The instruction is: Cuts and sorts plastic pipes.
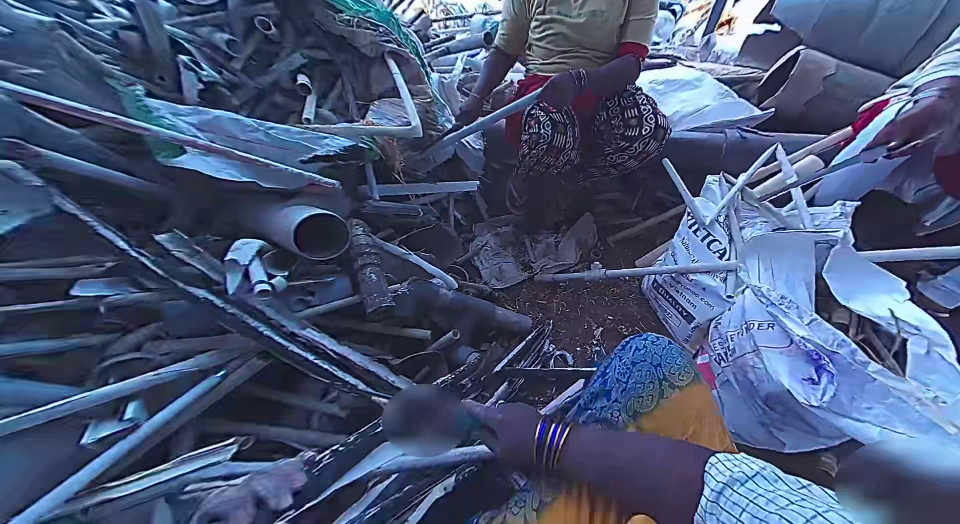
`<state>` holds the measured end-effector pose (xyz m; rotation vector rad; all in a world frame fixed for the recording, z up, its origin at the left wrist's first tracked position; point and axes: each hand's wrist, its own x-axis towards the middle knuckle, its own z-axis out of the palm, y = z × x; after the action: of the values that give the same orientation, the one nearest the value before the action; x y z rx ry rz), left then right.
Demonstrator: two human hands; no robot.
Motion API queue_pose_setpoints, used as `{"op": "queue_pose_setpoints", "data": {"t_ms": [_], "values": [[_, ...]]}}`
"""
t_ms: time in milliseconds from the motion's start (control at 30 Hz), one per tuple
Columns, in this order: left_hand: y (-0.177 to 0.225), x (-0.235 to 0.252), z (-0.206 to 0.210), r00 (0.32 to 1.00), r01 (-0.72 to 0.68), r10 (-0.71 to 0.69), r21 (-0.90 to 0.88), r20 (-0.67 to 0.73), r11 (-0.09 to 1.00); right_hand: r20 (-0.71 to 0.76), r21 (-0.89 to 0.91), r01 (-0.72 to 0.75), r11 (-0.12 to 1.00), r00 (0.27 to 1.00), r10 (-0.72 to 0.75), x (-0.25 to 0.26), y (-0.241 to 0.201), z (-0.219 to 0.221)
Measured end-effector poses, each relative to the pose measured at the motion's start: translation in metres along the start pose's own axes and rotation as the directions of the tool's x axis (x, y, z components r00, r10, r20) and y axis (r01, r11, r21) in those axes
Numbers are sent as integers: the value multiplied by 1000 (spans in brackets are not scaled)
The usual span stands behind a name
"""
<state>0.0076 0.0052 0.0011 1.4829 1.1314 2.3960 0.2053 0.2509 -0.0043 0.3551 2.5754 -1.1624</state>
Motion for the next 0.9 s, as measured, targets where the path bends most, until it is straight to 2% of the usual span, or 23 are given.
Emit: {"op": "queue_pose_setpoints", "data": {"t_ms": [67, 133, 167, 300, 333, 400, 500, 567, 667, 700, 733, 833, 900], "values": [[5, 8, 22, 1000, 8, -7, 22, -26, 1000, 81, 4, -279, 960, 957, 278, 16, 10, 3], [8, 11, 28, 999, 14, -14, 2, -30, 1000, 98, 63, -400, 914, 914, 393, 33, 25, 8], [11, 10, 26, 999, 22, -22, -2, -32, 1000, 94, 74, -383, 921, 922, 376, 34, 25, 11], [9, 6, 16, 996, 42, -41, 7, -75, 999, 69, 6, -101, 995, 993, 101, 14, -4, 10], [7, 4, 17, 995, 42, -40, 15, -87, 999, 73, -13, -108, 994, 991, 109, 13, -7, 11], [6, 3, 20, 996, 36, -34, 28, -82, 999, 114, -22, -248, 969, 962, 249, 20, 0, 17], [8, 2, 25, 995, 41, -36, 53, -91, 998, 190, 60, -520, 852, 844, 502, 36, 28, 21], [8, 1, 23, 987, 51, -40, 66, -152, 997, 179, 103, -516, 850, 851, 494, 38, 29, 22], [5, 4, 24, 961, 53, -34, 62, -276, 997, 156, 43, -234, 971, 962, 225, 24, 8, 19], [5, 4, 26, 949, 50, -29, 59, -314, 997, 156, 3, -163, 987, 975, 160, 21, 2, 20], [5, 5, 28, 937, 44, -22, 56, -349, 997, 156, -27, -151, 988, 976, 153, 21, 2, 22], [6, 9, 37, 865, 38, 14, 94, -502, 995, 181, 20, -395, 918, 905, 386, 35, 22, 24], [6, 10, 39, 838, 49, 27, 123, -545, 991, 189, 35, -483, 875, 863, 469, 40, 32, 18]]}}
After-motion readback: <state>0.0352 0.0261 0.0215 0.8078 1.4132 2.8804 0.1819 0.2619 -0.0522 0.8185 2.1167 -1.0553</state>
